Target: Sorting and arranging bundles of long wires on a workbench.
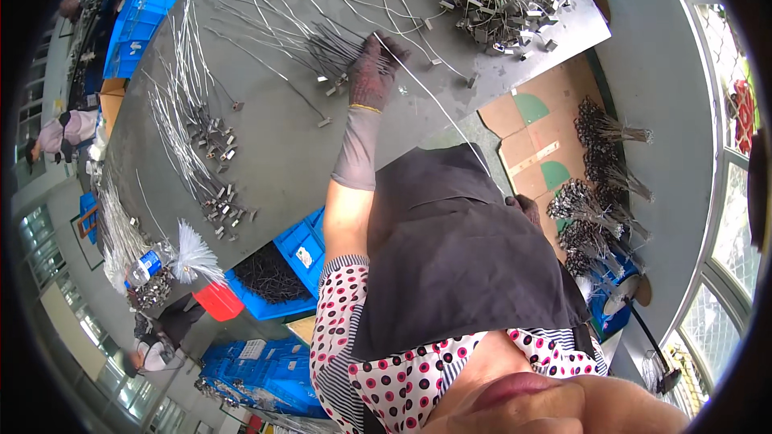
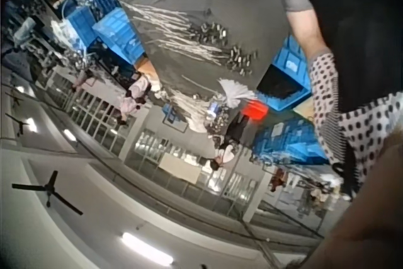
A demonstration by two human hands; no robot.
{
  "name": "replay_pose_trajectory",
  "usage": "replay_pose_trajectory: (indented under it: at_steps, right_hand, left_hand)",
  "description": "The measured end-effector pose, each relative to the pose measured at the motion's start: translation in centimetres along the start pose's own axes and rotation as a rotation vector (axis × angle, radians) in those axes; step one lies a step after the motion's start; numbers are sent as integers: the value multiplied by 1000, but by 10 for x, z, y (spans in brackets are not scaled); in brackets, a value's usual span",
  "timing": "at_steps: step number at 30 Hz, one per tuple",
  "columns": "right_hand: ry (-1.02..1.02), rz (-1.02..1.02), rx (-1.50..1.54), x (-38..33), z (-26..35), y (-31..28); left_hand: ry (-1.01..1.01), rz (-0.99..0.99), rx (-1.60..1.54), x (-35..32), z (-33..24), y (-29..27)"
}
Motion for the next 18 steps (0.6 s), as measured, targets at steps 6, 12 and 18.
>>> replay_pose_trajectory:
  at_steps: [6,12,18]
  right_hand:
    - [-31,9,15,-7,-18,-12]
    - [-31,-35,-188,27,-9,-11]
    - [-505,52,-138,84,101,29]
  left_hand:
    - [113,-99,23,-13,-23,-8]
    - [60,-98,113,-30,-9,-29]
    - [-71,-145,238,-74,33,-9]
Point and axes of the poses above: each hand's wrist, its own x-axis towards the middle knuckle, its own y-axis out of the palm, z = x × y, the point moved 7 cm from there along x, towards the middle knuckle, and after that the axes turned 4 degrees about z, right-handed, at the moved point
